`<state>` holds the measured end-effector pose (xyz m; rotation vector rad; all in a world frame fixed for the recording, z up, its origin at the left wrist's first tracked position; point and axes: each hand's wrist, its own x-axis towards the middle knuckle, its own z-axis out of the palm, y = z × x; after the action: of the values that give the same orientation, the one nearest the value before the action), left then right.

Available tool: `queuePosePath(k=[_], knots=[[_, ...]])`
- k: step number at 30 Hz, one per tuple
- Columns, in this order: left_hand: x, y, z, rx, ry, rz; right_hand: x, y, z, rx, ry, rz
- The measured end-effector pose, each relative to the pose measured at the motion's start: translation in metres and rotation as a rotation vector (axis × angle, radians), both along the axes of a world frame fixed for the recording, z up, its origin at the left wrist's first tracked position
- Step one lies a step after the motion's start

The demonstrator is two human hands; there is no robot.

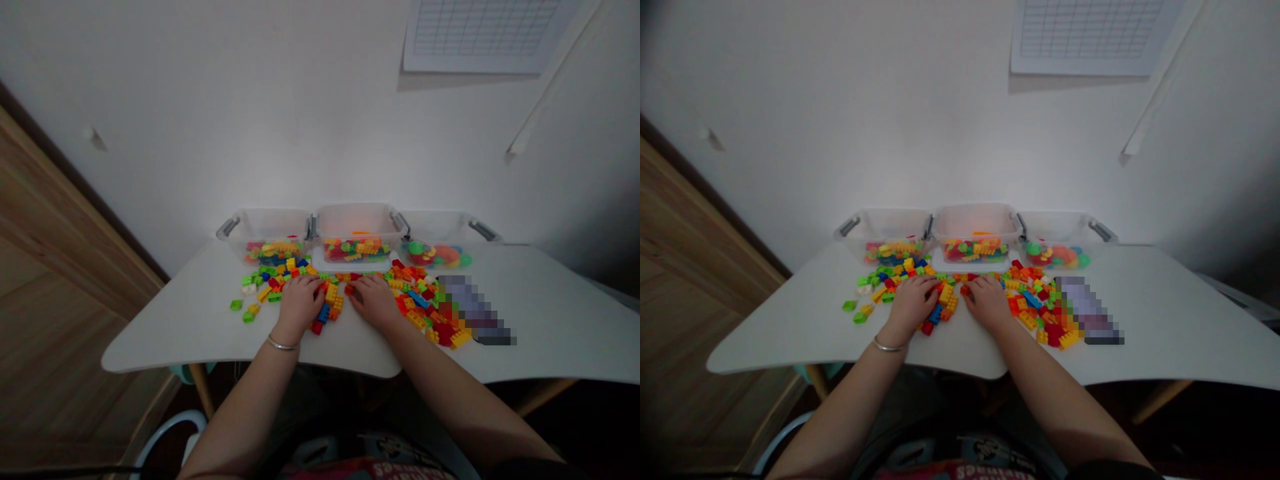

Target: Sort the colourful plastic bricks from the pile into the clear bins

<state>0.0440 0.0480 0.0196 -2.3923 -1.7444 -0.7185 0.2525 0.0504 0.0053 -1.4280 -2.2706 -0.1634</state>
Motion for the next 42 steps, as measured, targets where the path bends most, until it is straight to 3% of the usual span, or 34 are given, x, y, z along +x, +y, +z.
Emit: queuePosePath(k=[17,23,26,29,32,36,42], knots=[[-0.001,0.001,-0.001,0.010,0.001,-0.004,-0.001,0.000,-0.001,0.004,0.154,-0.023],[-0.001,0.000,-0.001,0.010,0.004,-0.002,0.002,0.001,0.004,0.218,0.349,-0.005],[-0.001,0.000,0.000,0.002,0.006,-0.007,0.007,0.004,0.019,0.360,0.477,-0.040],[-0.001,-0.001,0.001,-0.009,0.002,-0.005,0.013,0.013,0.043,0.406,0.569,-0.140],[0.000,-0.002,0.002,-0.014,-0.004,0.000,0.020,0.032,0.073,0.377,0.583,-0.247],[0.000,0.000,0.001,-0.016,-0.007,0.000,0.025,0.072,0.103,0.338,0.586,-0.276],[0.000,0.002,0.000,-0.013,-0.004,-0.010,0.016,0.112,0.113,0.115,0.460,-0.357]])
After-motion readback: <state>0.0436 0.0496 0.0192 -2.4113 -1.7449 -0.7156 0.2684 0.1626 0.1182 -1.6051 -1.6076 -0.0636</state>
